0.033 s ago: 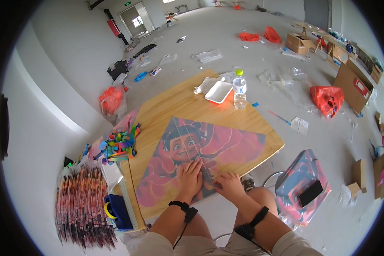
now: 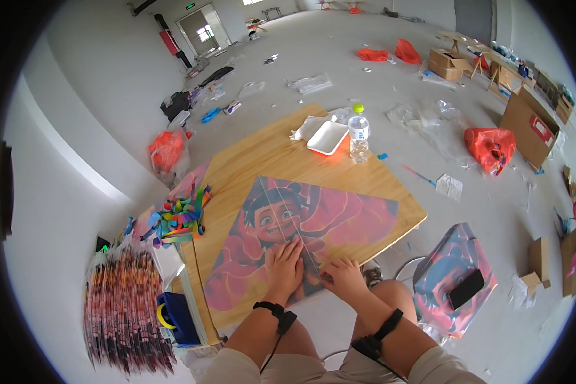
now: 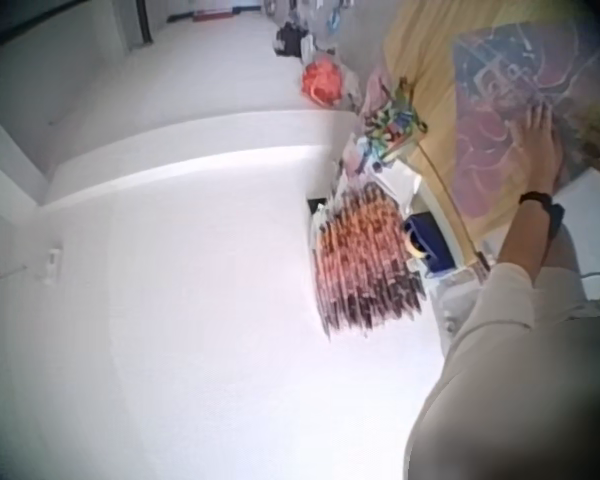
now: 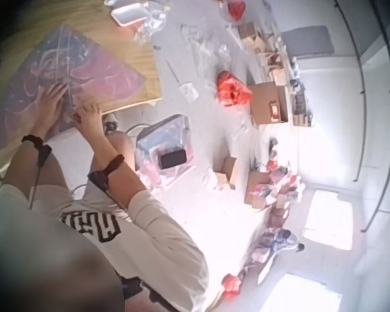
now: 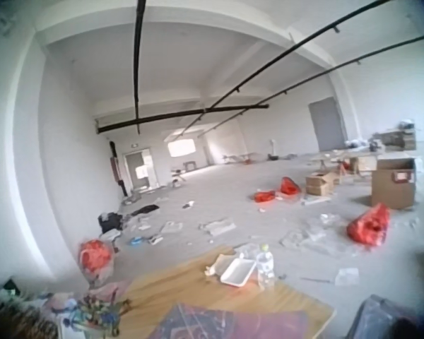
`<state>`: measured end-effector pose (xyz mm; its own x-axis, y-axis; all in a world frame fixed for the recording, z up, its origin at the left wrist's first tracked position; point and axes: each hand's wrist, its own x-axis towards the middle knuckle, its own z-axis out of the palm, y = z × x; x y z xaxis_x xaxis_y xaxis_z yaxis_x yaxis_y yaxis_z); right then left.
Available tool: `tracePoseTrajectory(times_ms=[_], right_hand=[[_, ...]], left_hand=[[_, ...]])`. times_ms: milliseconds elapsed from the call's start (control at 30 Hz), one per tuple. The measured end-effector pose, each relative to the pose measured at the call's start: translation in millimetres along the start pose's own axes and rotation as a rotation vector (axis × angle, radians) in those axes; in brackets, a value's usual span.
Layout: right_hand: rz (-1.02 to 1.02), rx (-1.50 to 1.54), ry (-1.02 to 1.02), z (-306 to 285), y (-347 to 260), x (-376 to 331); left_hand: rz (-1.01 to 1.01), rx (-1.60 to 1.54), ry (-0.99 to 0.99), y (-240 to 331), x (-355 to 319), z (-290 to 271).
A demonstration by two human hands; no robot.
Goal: The person is assembling a toy kite by unrolling the plastic film, inserting structural rods, and attaching strings.
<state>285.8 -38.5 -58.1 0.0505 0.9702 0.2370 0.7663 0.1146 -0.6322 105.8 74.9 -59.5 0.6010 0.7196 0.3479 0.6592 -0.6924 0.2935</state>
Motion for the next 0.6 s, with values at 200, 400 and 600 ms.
tracePoseTrajectory(times_ms=[200, 400, 600], right_hand=[[0.000, -0.026, 0.023, 2.6, -1.9, 1.6], [0.016, -0.038, 0.006, 1.4, -6.7, 2.9], [0.016, -0.037, 0.021, 1.6, -7.1, 2.2]], left_hand=[[0.003, 0.003, -0.007, 0.7, 1.0, -1.9], [0.011, 0.043, -0.031, -0.8, 0.4, -1.8], [0.003, 0.015, -0.051, -0.1, 0.4, -0.7]])
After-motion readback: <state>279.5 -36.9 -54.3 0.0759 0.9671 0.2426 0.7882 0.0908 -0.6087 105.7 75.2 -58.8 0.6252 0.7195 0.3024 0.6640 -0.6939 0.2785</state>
